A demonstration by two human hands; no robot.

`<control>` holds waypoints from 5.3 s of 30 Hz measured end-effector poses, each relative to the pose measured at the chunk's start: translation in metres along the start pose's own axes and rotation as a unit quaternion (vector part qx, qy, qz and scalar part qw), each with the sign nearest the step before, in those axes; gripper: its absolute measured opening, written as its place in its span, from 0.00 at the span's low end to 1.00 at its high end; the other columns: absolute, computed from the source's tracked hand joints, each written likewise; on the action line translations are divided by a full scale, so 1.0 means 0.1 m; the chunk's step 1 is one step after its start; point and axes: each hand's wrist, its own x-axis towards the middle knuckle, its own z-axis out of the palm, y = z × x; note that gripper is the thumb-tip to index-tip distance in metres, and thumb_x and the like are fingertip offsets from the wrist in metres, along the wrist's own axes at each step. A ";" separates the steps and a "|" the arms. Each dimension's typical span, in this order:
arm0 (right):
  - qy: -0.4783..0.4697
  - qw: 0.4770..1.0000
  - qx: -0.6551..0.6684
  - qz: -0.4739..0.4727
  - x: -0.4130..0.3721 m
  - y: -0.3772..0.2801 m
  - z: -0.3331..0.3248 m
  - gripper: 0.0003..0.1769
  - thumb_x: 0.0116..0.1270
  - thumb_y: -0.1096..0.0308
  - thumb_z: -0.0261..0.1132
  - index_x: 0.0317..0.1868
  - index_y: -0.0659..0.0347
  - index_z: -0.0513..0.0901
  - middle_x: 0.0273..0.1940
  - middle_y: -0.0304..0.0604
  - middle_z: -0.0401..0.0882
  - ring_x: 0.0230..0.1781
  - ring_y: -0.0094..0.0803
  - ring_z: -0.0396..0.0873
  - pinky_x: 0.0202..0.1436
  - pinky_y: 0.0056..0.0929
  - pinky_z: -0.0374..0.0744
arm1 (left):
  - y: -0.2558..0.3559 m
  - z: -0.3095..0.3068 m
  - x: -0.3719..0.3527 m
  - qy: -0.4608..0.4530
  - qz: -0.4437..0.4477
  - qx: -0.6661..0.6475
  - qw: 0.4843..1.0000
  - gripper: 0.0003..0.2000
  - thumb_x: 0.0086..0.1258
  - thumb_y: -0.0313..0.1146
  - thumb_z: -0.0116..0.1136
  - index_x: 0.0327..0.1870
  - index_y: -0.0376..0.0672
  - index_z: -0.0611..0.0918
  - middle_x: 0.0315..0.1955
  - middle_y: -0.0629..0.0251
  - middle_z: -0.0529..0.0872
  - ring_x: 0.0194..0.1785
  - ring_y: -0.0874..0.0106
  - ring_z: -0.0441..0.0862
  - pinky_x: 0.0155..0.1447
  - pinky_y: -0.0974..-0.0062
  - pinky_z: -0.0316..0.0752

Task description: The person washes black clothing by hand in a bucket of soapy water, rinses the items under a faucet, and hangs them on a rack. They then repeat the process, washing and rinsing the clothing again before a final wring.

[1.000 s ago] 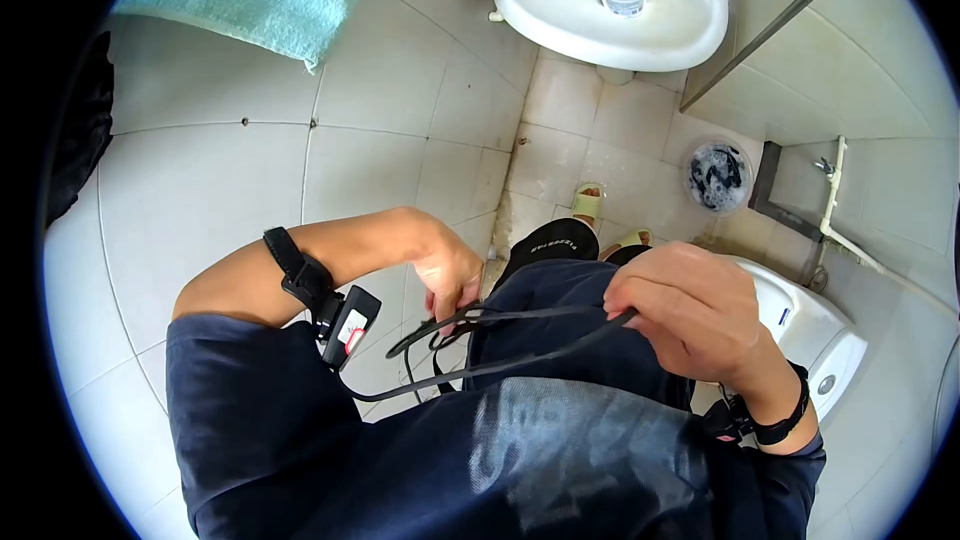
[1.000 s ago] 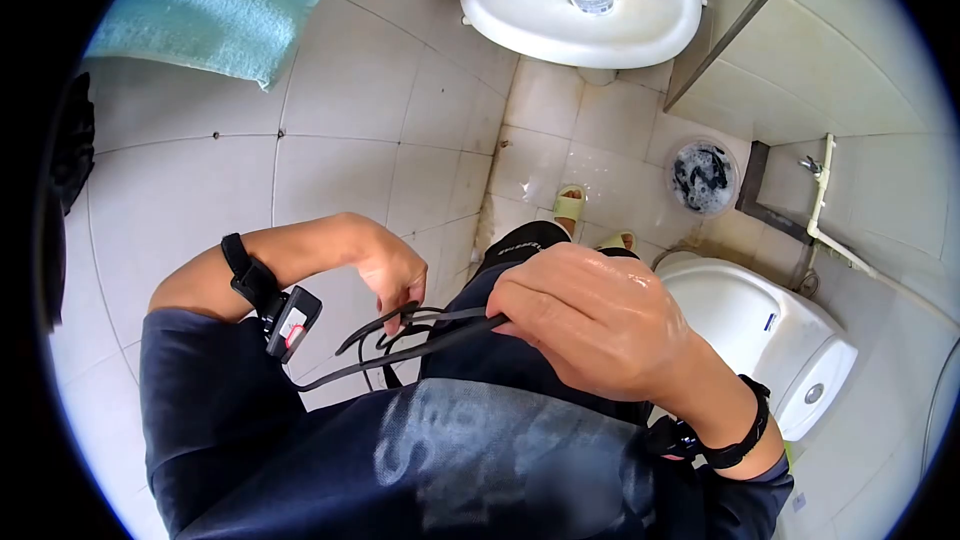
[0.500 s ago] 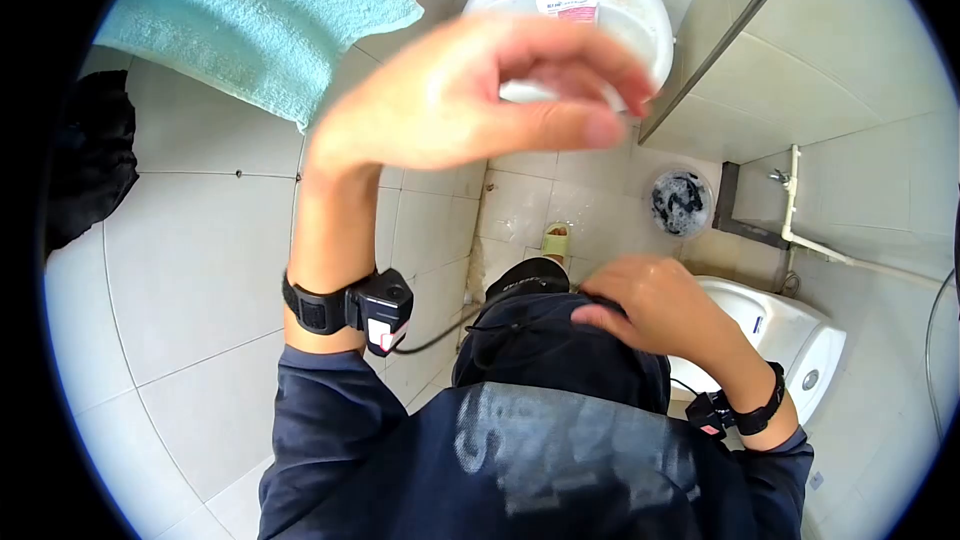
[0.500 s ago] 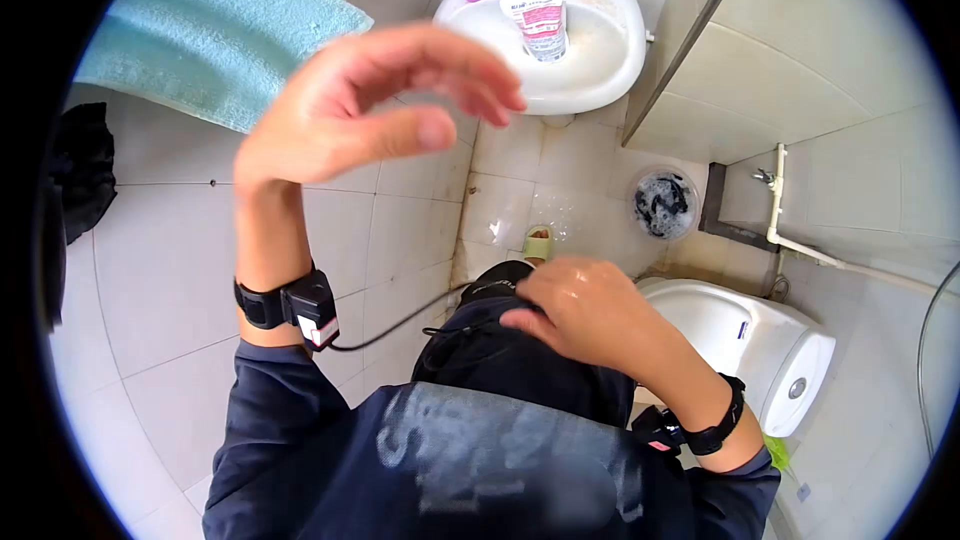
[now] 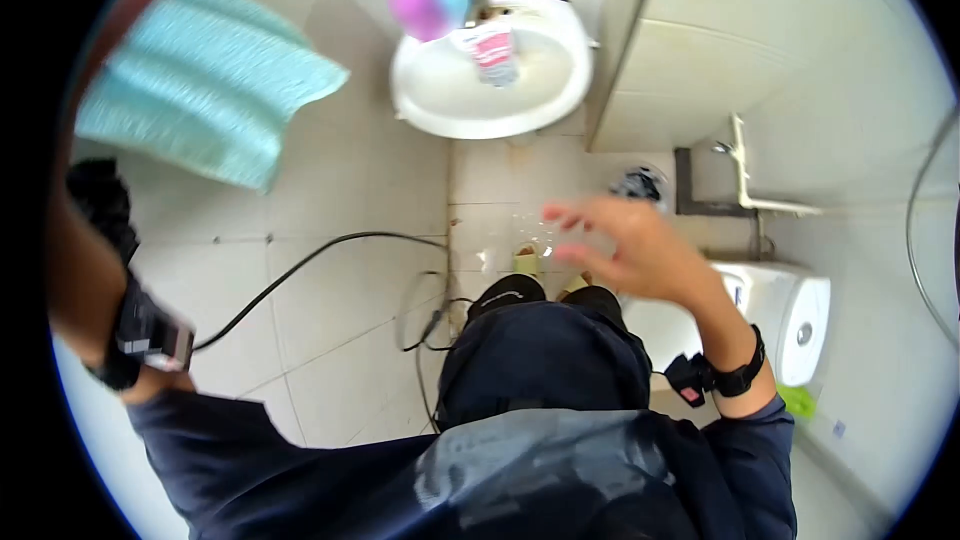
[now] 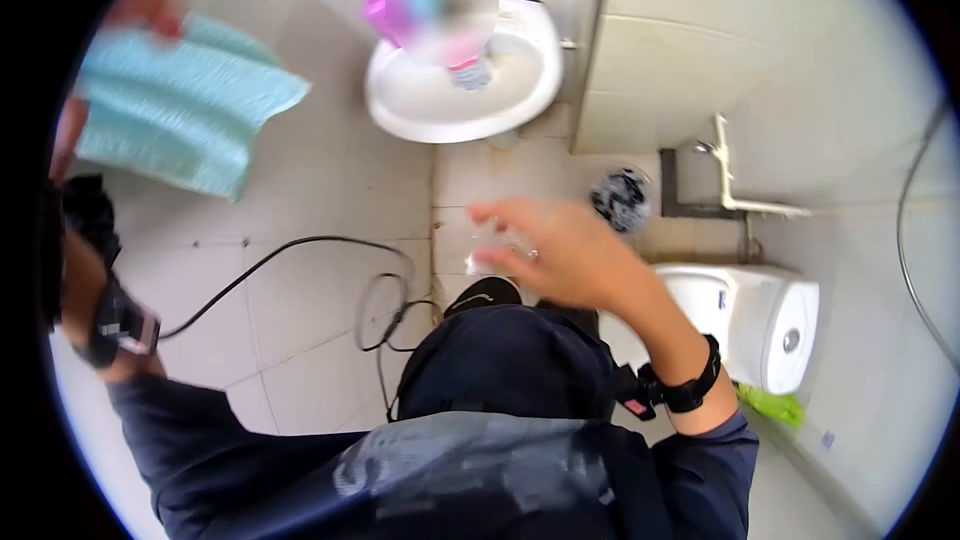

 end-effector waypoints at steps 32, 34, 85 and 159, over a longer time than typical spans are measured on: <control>0.397 0.888 0.069 0.221 -0.29 0.43 -2.76 0.18 0.70 0.57 0.57 0.48 0.65 0.76 0.38 0.41 0.81 0.37 0.25 0.81 0.42 0.20 0.78 | -0.77 2.44 2.81 0.125 0.187 -0.421 0.879 0.11 0.71 0.27 0.50 0.48 0.31 0.78 0.44 0.57 0.83 0.48 0.71 0.80 0.55 0.76 0.72; 0.400 0.902 -0.006 0.164 -0.40 0.77 -2.41 0.18 0.70 0.57 0.57 0.48 0.65 0.76 0.38 0.41 0.81 0.37 0.25 0.81 0.42 0.21 0.78 | -0.78 2.83 2.98 0.161 0.191 -0.548 0.798 0.12 0.66 0.37 0.57 0.42 0.38 0.82 0.38 0.57 0.84 0.42 0.68 0.81 0.49 0.71 0.76; 0.234 0.701 -0.124 0.662 -1.24 9.03 2.68 0.39 0.65 0.40 0.48 0.74 0.41 0.49 0.75 0.45 0.36 0.72 0.55 0.47 0.67 0.71 0.41 | -2.44 11.64 3.56 -0.411 0.000 -0.184 0.893 0.45 0.63 0.38 0.56 0.73 0.44 0.37 0.71 0.47 0.50 0.74 0.49 0.43 0.75 0.57 0.35; 0.249 0.691 0.028 0.678 -1.40 9.43 2.52 0.39 0.58 0.40 0.57 0.62 0.59 0.69 0.57 0.59 0.72 0.59 0.52 0.70 0.63 0.46 0.66 | -2.55 12.11 3.85 -0.335 -0.137 -0.216 0.907 0.23 0.70 0.49 0.41 0.62 0.49 0.72 0.61 0.57 0.72 0.64 0.59 0.68 0.66 0.68 0.62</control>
